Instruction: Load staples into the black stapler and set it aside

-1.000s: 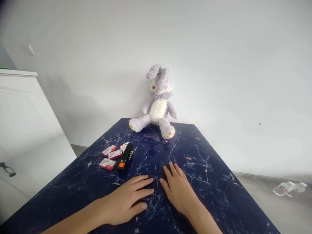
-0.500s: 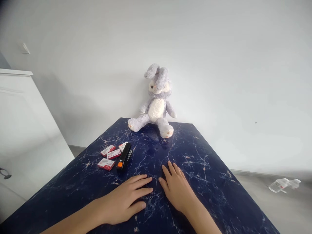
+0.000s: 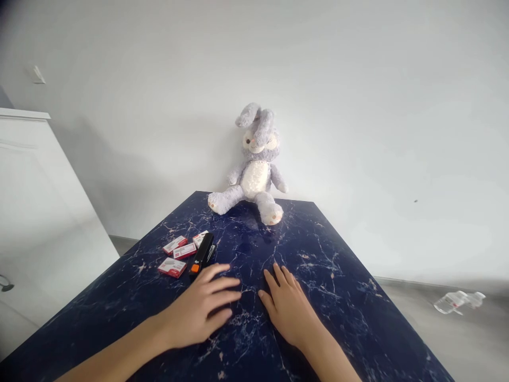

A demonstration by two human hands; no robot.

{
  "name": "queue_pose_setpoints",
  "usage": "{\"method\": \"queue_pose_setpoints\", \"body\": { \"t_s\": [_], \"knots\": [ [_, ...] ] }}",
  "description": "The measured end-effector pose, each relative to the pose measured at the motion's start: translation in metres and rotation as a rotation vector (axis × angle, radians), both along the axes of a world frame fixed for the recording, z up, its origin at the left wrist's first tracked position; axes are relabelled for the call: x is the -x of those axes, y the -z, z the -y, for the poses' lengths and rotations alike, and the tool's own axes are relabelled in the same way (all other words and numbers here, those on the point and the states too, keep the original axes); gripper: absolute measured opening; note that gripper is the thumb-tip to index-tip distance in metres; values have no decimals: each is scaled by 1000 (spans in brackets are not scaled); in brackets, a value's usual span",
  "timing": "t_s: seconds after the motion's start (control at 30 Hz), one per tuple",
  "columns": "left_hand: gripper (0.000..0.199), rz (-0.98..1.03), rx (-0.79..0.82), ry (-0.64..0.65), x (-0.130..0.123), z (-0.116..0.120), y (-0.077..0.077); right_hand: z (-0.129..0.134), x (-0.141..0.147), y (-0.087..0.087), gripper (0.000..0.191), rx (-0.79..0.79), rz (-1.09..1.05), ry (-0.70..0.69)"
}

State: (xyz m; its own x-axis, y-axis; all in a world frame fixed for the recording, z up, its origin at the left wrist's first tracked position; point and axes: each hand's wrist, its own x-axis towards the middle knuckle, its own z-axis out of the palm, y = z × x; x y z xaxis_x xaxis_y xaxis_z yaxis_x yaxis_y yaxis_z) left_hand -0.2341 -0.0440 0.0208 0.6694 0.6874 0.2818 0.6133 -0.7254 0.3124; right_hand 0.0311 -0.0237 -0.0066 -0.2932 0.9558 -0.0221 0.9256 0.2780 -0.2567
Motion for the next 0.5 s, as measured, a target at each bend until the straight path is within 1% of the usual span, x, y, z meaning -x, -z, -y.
{"method": "queue_pose_setpoints", "body": {
  "t_s": [0.07,0.13,0.17,0.2,0.27,0.3,0.33,0.37,0.4,0.43,0.5],
  "knots": [
    [38,58,-136,-145,11,-13,-5,0,-1,1,72,4,-5,1],
    [38,96,-260,-333,30,-29,-10,-1,-1,2,72,11,-13,3],
    [39,98,-295,-449,42,-39,-11,-1,-1,1,71,14,-16,4],
    [40,99,-307,-570,56,-48,-11,0,-1,1,71,17,-18,7],
    [46,94,-258,-808,84,-65,-7,0,0,0,72,31,-18,14],
    [51,82,-208,-880,97,-73,-3,1,0,-1,72,40,-17,18],
    [55,64,-145,-899,109,-79,1,1,0,-1,73,47,-16,20],
    [58,56,-74,-888,118,-84,5,1,0,-1,73,49,-16,21],
    [59,38,-7,-848,125,-87,10,1,0,0,73,45,-16,20],
    [58,19,36,-802,128,-89,13,1,0,1,73,37,-15,18],
    [55,-8,68,-724,126,-91,19,0,0,3,73,18,-13,14]
  ]
}}
